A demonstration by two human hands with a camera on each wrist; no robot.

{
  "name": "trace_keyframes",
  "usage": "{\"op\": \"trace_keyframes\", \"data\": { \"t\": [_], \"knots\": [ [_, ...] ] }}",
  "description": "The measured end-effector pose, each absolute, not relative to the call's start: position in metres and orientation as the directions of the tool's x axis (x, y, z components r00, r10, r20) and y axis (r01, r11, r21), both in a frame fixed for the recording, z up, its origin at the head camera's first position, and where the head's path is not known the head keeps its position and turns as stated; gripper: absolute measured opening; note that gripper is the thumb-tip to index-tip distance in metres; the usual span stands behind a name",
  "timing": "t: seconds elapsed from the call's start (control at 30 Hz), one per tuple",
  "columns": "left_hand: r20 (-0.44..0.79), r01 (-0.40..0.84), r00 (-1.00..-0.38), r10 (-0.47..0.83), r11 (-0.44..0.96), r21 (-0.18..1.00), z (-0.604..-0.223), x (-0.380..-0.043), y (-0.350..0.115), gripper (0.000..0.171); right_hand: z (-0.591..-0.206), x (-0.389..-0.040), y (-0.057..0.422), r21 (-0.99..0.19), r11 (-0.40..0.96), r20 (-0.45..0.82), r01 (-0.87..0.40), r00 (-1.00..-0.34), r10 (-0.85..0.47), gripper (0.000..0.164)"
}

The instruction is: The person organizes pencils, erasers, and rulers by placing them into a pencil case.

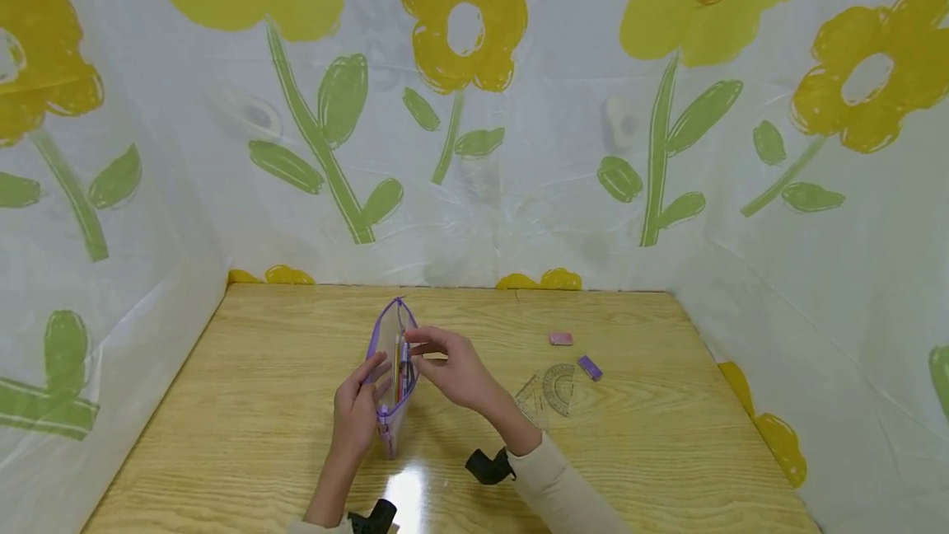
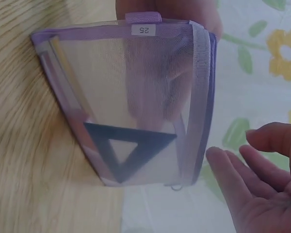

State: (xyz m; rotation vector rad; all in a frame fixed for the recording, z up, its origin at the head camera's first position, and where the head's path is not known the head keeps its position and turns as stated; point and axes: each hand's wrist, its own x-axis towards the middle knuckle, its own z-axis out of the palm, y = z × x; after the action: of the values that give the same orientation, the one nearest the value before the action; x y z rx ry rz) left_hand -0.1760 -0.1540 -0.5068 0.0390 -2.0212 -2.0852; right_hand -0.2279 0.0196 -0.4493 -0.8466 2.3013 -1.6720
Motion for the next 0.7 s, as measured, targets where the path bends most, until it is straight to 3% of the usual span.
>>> {"op": "trace_keyframes", "data": {
  "t": [0.7],
  "knots": [
    [0.135, 0.136, -0.976, -0.173, 0.006, 0.991, -0.504, -0.175, -0.155, 0.052, -0.486, -0.218, 0.083, -0.944, 0.073, 0.267, -0.322, -0.875, -0.404, 0.03]
  ]
}}
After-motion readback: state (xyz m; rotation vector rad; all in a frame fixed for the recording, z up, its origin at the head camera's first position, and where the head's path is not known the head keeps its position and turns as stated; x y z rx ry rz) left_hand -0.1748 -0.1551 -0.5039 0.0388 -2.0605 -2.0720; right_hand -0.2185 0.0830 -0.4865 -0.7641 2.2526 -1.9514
